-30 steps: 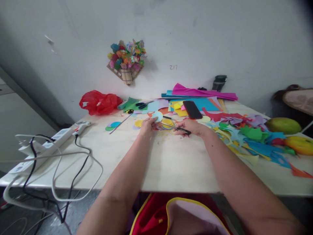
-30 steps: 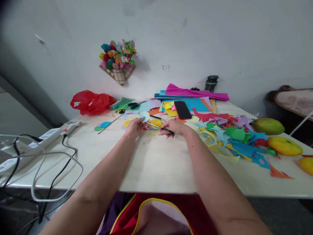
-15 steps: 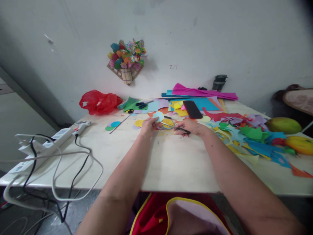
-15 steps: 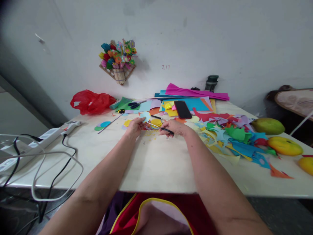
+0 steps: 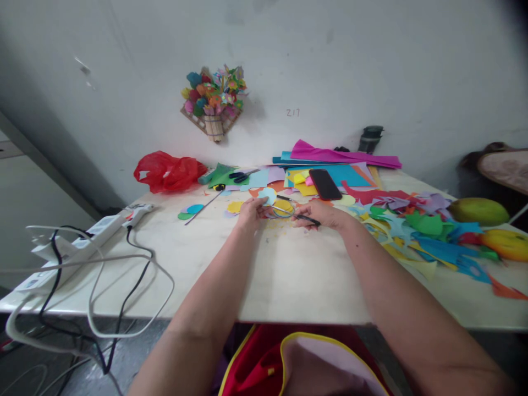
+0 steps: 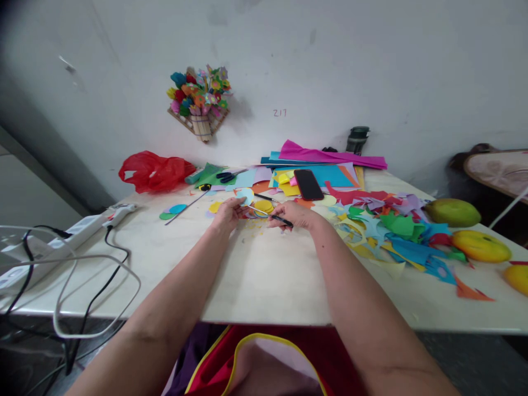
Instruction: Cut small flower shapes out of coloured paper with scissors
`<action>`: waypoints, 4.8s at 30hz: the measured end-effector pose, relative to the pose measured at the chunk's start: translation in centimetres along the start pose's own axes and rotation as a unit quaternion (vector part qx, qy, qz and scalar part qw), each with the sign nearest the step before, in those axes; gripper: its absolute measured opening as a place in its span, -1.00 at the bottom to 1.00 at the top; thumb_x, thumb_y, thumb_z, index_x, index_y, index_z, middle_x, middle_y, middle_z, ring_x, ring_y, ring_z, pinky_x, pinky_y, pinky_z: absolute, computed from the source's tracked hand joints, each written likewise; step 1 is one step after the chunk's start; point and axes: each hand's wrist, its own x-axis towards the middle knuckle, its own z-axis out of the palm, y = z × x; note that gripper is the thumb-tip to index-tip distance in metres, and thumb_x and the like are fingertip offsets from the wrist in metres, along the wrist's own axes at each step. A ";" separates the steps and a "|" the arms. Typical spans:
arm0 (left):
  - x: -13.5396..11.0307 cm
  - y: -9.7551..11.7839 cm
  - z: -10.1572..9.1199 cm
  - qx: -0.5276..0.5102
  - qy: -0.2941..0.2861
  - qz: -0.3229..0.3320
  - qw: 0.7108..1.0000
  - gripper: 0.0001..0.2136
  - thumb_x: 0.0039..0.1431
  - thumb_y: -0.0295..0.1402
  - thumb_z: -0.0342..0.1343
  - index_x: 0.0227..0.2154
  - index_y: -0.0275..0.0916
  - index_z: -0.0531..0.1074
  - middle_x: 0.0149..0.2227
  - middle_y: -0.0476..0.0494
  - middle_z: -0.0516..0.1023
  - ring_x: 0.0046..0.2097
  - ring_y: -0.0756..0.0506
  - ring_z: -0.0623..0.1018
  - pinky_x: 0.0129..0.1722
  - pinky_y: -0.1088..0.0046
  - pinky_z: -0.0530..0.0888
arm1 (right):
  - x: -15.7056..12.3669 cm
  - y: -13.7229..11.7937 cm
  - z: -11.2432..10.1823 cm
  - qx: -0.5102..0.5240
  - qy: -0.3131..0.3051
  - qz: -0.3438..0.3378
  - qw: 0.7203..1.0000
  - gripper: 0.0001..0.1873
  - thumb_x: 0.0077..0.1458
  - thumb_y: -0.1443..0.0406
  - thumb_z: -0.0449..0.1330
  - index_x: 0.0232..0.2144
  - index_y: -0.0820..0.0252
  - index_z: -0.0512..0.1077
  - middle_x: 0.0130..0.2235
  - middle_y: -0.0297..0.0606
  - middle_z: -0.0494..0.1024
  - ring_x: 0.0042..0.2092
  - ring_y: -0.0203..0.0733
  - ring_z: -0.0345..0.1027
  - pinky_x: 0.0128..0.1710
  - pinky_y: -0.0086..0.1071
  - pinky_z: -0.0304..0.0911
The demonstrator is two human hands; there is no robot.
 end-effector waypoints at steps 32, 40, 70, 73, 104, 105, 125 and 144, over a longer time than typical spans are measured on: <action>0.1 0.2 0.1 -0.032 0.047 0.005 0.998 -0.83 -0.14 -0.55 0.23 -0.56 -0.29 0.31 -0.56 -0.07 0.52 -0.50 -0.02 0.56 -0.43 0.50 0.52 | -0.7 -0.1 -0.3 0.040 -0.031 0.001 0.999 -0.64 -0.16 0.12 0.35 -0.35 0.28 0.48 -0.64 -0.41 0.41 -0.63 -0.40 0.22 -0.63 -0.51 0.15; 0.5 -0.3 -0.2 -0.027 0.036 0.032 0.998 -0.79 -0.18 -0.54 0.27 -0.62 -0.27 0.29 -0.60 0.00 0.45 -0.52 0.04 0.51 -0.38 0.50 0.51 | 1.0 1.1 -0.1 0.152 0.095 -0.059 0.982 -0.57 -0.18 0.30 0.34 -0.18 0.31 0.49 -0.42 -0.26 0.55 -0.39 -0.28 0.43 -0.34 -0.42 0.34; -0.4 0.0 0.2 -0.004 0.014 0.024 1.000 -0.80 -0.25 -0.51 0.35 -0.57 -0.32 0.41 -0.50 -0.07 0.55 -0.45 0.01 0.55 -0.33 0.51 0.49 | 2.5 1.5 1.1 -0.145 0.326 -0.011 0.934 -0.70 -0.05 0.17 0.27 -0.21 0.10 0.50 -0.31 -0.28 0.59 -0.22 -0.12 0.45 -0.28 -0.35 0.26; -0.3 0.0 0.1 -0.012 0.014 0.030 0.999 -0.78 -0.23 -0.50 0.36 -0.57 -0.31 0.38 -0.52 -0.05 0.54 -0.47 0.03 0.54 -0.35 0.53 0.49 | 2.9 1.8 1.5 -0.057 0.290 -0.033 0.955 -0.72 -0.11 0.18 0.31 -0.31 0.16 0.49 -0.40 -0.32 0.54 -0.35 -0.21 0.42 -0.38 -0.41 0.26; -1.1 1.0 0.3 0.044 -0.029 0.014 0.999 -0.76 -0.21 -0.50 0.33 -0.59 -0.30 0.32 -0.58 -0.08 0.48 -0.49 -0.08 0.57 -0.35 0.41 0.52 | 1.8 -0.3 2.9 0.163 0.177 -0.014 0.971 -0.65 -0.19 0.22 0.40 -0.37 0.25 0.40 -0.58 -0.40 0.40 -0.64 -0.41 0.22 -0.64 -0.49 0.13; -1.0 1.0 0.3 0.046 -0.031 0.016 0.998 -0.76 -0.21 -0.49 0.34 -0.59 -0.30 0.33 -0.58 -0.09 0.49 -0.49 -0.08 0.57 -0.36 0.42 0.52 | 1.9 -0.3 2.9 0.162 0.179 -0.015 0.970 -0.66 -0.18 0.22 0.40 -0.36 0.25 0.41 -0.58 -0.40 0.41 -0.63 -0.40 0.22 -0.64 -0.49 0.13; -0.8 0.1 0.6 0.123 -0.095 0.007 0.988 -0.73 -0.33 -0.37 0.36 -0.62 -0.28 0.34 -0.61 -0.11 0.52 -0.52 -0.10 0.56 -0.48 0.44 0.46 | 4.7 1.6 3.3 0.098 0.317 -0.110 0.937 -0.62 -0.34 0.22 0.37 -0.37 0.18 0.43 -0.57 -0.43 0.43 -0.55 -0.28 0.31 -0.55 -0.42 0.23; -0.9 0.3 0.5 0.075 -0.059 0.010 0.995 -0.77 -0.28 -0.43 0.36 -0.61 -0.31 0.36 -0.59 -0.09 0.50 -0.50 -0.10 0.57 -0.40 0.41 0.51 | 2.2 -1.0 3.5 0.202 0.258 -0.050 0.943 -0.65 -0.23 0.20 0.38 -0.38 0.23 0.39 -0.59 -0.43 0.41 -0.62 -0.37 0.25 -0.69 -0.52 0.12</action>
